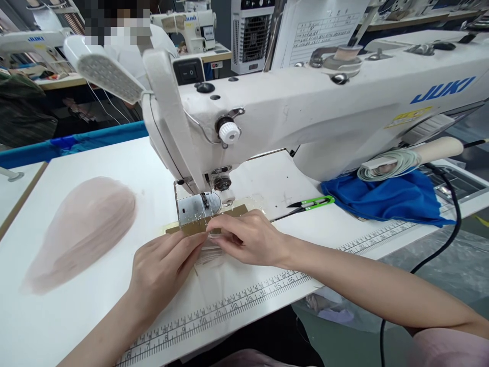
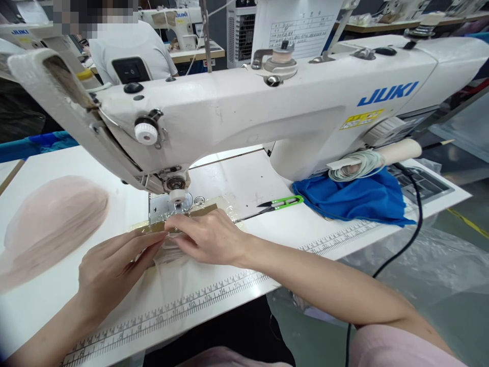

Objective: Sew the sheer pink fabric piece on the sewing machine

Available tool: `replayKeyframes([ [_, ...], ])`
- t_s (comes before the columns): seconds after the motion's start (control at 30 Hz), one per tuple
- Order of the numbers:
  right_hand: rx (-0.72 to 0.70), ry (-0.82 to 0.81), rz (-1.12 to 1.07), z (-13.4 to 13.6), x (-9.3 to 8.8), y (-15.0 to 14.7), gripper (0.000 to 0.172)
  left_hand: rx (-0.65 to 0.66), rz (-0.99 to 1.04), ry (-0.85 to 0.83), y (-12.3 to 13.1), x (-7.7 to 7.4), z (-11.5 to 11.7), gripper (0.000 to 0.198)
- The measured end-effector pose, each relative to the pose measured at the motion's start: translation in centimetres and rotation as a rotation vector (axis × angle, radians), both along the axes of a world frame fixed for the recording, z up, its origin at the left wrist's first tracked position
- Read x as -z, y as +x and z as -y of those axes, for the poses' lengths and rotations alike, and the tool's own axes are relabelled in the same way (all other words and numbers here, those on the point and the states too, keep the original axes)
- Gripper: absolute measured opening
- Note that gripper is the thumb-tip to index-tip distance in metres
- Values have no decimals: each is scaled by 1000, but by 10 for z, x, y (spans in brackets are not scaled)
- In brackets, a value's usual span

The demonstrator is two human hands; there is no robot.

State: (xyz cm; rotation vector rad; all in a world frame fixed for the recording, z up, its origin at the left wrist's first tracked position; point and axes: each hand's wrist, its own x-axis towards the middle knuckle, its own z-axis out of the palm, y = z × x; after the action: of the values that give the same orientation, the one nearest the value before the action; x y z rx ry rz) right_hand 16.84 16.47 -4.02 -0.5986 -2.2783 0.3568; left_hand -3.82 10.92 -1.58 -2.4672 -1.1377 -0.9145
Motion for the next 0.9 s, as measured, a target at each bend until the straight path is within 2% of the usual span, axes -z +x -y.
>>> replayKeyframes([
  [0.7, 18, 216, -103, -2, 0, -2, 10, 20, -9, 60, 2, -4, -1, 12],
  [0.8, 36, 312, -142, -3, -1, -2, 12, -6, 15, 21, 3, -3, 0, 10],
  [0.9, 60, 480, -144, -4, -3, -1, 11, -40, 65, -44, 4, -3, 1, 10],
])
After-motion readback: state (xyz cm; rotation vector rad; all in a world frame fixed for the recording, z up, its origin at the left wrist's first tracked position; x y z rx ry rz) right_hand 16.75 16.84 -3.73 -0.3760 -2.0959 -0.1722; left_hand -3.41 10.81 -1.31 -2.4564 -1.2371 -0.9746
